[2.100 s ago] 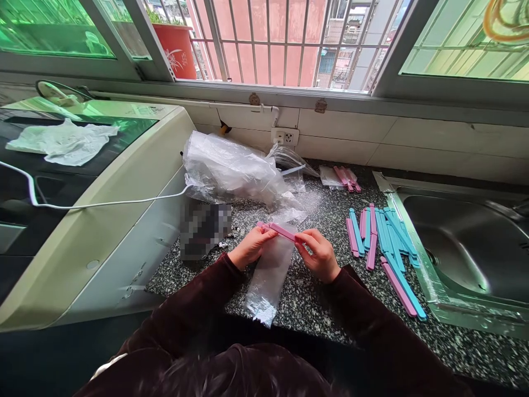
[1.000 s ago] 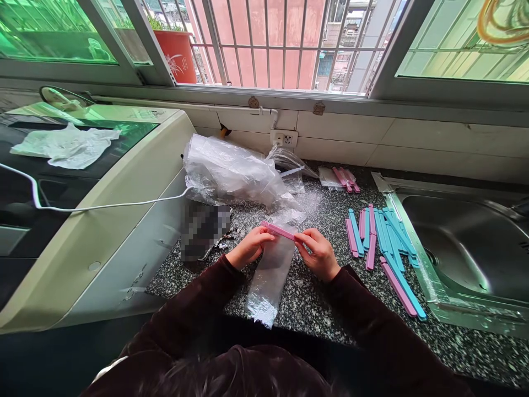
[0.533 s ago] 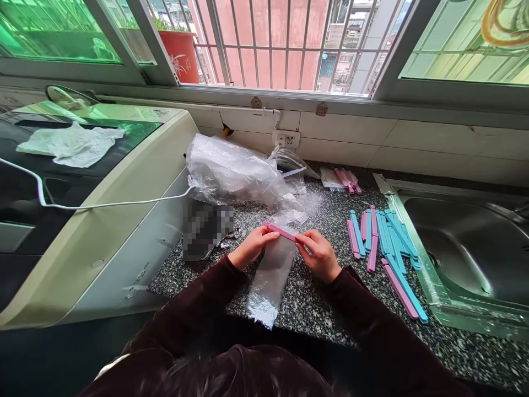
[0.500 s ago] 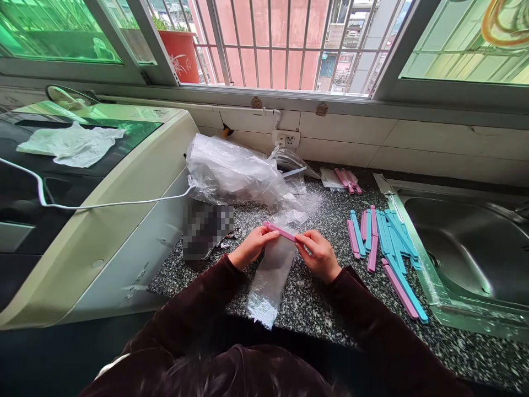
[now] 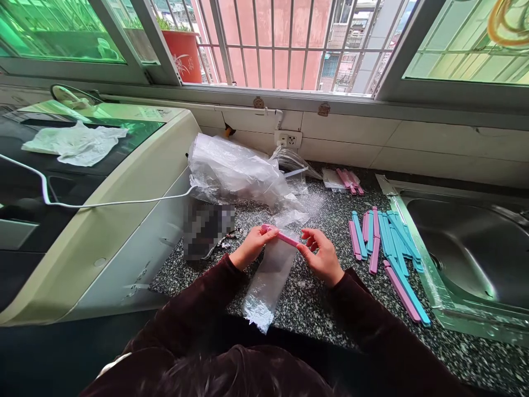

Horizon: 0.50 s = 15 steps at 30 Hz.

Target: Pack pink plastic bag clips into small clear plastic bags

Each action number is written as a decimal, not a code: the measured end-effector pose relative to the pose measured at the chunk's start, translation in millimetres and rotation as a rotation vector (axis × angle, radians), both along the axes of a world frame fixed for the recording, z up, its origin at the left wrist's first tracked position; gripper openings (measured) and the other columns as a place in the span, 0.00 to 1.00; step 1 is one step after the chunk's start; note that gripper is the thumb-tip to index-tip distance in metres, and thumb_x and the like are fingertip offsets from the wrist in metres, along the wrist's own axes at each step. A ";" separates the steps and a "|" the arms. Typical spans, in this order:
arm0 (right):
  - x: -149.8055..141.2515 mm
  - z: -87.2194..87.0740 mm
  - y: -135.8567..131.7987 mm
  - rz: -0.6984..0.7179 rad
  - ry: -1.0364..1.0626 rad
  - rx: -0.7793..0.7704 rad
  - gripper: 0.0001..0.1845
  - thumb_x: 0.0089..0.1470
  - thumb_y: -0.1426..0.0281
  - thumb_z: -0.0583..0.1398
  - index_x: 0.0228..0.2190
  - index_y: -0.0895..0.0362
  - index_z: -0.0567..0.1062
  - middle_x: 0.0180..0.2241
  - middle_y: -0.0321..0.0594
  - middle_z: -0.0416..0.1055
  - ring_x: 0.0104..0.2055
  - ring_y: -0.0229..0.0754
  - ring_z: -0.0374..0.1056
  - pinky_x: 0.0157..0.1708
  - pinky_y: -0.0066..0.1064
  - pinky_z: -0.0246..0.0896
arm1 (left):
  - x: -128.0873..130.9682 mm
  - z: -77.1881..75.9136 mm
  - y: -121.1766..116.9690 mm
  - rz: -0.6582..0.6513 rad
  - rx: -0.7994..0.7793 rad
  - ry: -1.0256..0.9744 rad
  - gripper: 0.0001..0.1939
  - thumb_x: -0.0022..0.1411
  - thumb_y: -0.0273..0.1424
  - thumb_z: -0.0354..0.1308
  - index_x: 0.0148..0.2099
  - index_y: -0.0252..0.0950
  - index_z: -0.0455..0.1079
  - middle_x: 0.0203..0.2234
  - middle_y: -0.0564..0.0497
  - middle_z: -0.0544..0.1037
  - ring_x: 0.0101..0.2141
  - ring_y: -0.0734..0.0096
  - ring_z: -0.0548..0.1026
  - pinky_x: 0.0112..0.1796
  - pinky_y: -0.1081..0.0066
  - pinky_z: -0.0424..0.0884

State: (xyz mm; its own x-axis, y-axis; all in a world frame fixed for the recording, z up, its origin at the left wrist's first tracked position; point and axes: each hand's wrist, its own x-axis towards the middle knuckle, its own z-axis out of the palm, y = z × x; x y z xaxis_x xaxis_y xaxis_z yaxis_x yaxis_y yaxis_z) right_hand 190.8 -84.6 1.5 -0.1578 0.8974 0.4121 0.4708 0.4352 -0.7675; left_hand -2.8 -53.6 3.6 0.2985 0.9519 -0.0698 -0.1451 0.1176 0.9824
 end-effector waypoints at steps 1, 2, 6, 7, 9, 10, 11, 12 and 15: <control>-0.1 0.6 0.0 0.022 0.010 -0.086 0.15 0.51 0.60 0.59 0.36 0.58 0.72 0.27 0.39 0.69 0.24 0.35 0.63 0.23 0.27 0.63 | 0.1 0.7 -0.3 -0.010 0.021 0.015 0.22 0.44 0.48 0.61 0.22 0.32 0.63 0.16 0.57 0.60 0.21 0.79 0.55 0.24 0.73 0.50; -0.4 1.0 0.0 0.042 0.016 -0.156 0.15 0.51 0.59 0.58 0.32 0.58 0.72 0.25 0.37 0.69 0.23 0.35 0.63 0.22 0.27 0.62 | 0.1 1.4 -0.6 -0.020 0.039 0.025 0.22 0.45 0.48 0.61 0.22 0.32 0.64 0.16 0.57 0.60 0.21 0.79 0.56 0.24 0.73 0.51; -2.6 0.7 -0.8 0.039 0.049 -0.248 0.16 0.50 0.57 0.58 0.25 0.58 0.72 0.19 0.34 0.65 0.21 0.34 0.59 0.20 0.25 0.57 | 0.0 3.1 -1.8 -0.050 0.089 0.027 0.22 0.46 0.47 0.60 0.21 0.32 0.62 0.17 0.57 0.59 0.22 0.79 0.55 0.25 0.73 0.51; -3.1 0.6 -1.0 0.033 0.059 -0.249 0.16 0.49 0.58 0.58 0.24 0.58 0.72 0.19 0.34 0.65 0.20 0.34 0.58 0.20 0.25 0.56 | 0.0 3.3 -2.1 -0.054 0.095 0.024 0.22 0.47 0.47 0.60 0.20 0.32 0.62 0.17 0.57 0.59 0.22 0.79 0.55 0.25 0.73 0.51; -3.6 0.7 -1.2 0.024 0.076 -0.244 0.15 0.49 0.58 0.58 0.24 0.58 0.72 0.19 0.34 0.65 0.20 0.33 0.58 0.20 0.25 0.55 | 0.2 3.9 -2.7 -0.053 0.084 0.012 0.22 0.46 0.48 0.60 0.20 0.32 0.62 0.17 0.56 0.60 0.22 0.79 0.56 0.25 0.73 0.52; -3.6 0.8 -1.2 0.021 0.081 -0.240 0.15 0.49 0.58 0.59 0.24 0.58 0.72 0.19 0.34 0.65 0.21 0.34 0.58 0.20 0.25 0.55 | 0.4 4.2 -3.0 -0.050 0.070 0.005 0.22 0.45 0.48 0.60 0.21 0.32 0.63 0.17 0.56 0.61 0.22 0.78 0.57 0.26 0.73 0.52; -3.6 1.0 -1.1 0.018 0.083 -0.237 0.15 0.49 0.58 0.59 0.24 0.58 0.72 0.19 0.34 0.65 0.21 0.34 0.59 0.20 0.26 0.56 | 0.7 4.5 -3.3 -0.045 0.055 -0.002 0.23 0.44 0.48 0.61 0.21 0.32 0.64 0.17 0.55 0.62 0.22 0.78 0.58 0.26 0.73 0.53; -3.7 1.3 -1.1 0.015 0.082 -0.235 0.15 0.49 0.58 0.59 0.25 0.58 0.72 0.20 0.34 0.66 0.21 0.34 0.59 0.21 0.26 0.56 | 0.9 4.7 -3.6 -0.041 0.042 -0.008 0.23 0.44 0.49 0.61 0.22 0.32 0.65 0.17 0.55 0.63 0.22 0.78 0.59 0.26 0.73 0.54; -4.2 3.1 -1.6 0.017 0.075 -0.234 0.15 0.49 0.58 0.59 0.25 0.58 0.72 0.20 0.34 0.66 0.21 0.34 0.59 0.21 0.26 0.57 | 1.4 4.1 -3.8 -0.042 0.025 -0.025 0.23 0.43 0.49 0.62 0.23 0.31 0.67 0.18 0.54 0.66 0.23 0.77 0.61 0.28 0.73 0.56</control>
State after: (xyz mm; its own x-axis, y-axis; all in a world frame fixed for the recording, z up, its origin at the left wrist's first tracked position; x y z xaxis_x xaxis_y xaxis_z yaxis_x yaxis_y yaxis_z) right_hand 186.6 -86.1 4.6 -0.1508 0.9671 0.2047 0.4024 0.2492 -0.8809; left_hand -1.4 -57.3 7.7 0.3396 0.9398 -0.0384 -0.1648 0.0996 0.9813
